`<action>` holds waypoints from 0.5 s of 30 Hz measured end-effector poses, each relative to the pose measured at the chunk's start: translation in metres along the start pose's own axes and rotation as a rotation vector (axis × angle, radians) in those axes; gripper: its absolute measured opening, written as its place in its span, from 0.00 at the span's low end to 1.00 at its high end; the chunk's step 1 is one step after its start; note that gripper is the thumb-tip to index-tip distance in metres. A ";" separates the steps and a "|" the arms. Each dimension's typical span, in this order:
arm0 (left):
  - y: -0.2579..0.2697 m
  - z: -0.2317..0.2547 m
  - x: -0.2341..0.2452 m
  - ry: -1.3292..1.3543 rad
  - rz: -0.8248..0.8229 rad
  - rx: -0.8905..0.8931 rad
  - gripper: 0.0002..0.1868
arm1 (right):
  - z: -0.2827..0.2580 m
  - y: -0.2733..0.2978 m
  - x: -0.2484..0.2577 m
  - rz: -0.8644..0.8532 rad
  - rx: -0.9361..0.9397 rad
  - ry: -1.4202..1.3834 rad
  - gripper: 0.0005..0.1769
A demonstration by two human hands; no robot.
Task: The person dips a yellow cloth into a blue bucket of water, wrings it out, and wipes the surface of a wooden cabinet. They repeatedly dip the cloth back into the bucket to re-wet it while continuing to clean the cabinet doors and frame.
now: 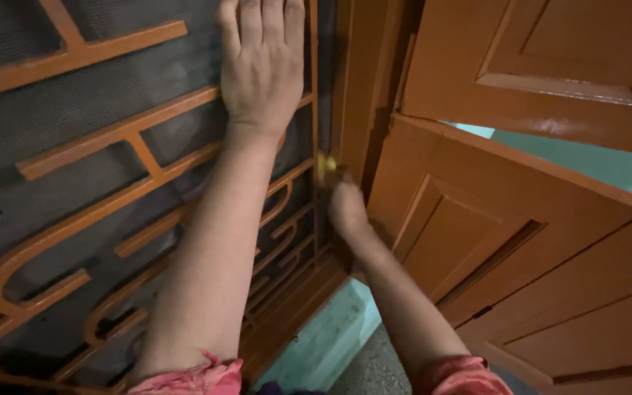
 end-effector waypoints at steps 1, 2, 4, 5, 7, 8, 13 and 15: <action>0.000 0.000 0.002 -0.014 0.015 -0.003 0.18 | 0.011 0.006 -0.019 -0.209 -0.071 0.137 0.13; 0.000 0.000 0.004 -0.027 0.031 -0.004 0.19 | 0.013 0.008 -0.014 -0.232 -0.122 0.143 0.13; -0.001 -0.001 0.007 -0.046 0.058 -0.006 0.20 | 0.001 0.016 0.016 -0.275 -0.223 0.152 0.13; -0.002 -0.001 0.007 -0.052 0.067 -0.006 0.21 | -0.010 0.013 0.044 -0.217 -0.274 0.041 0.16; 0.002 0.001 0.005 -0.056 0.051 -0.011 0.20 | -0.032 0.005 0.096 -0.110 -0.383 -0.182 0.29; 0.003 0.001 0.003 -0.062 0.037 -0.012 0.20 | -0.065 -0.005 0.143 0.198 -0.055 -0.174 0.28; 0.004 0.001 0.004 -0.105 0.074 -0.014 0.21 | -0.111 -0.014 0.210 0.580 0.262 -0.298 0.30; 0.005 0.001 0.000 -0.078 0.033 -0.007 0.21 | -0.106 -0.020 0.187 0.549 0.282 -0.265 0.28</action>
Point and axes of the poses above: each hand's wrist, its own y-axis away from the middle knuckle, its own x-axis out of the back of the hand, z = x × y, the point moved 8 cm from there along -y, towards the middle knuckle, and after that the axes turned 7 degrees about z, right-handed, at the moved point
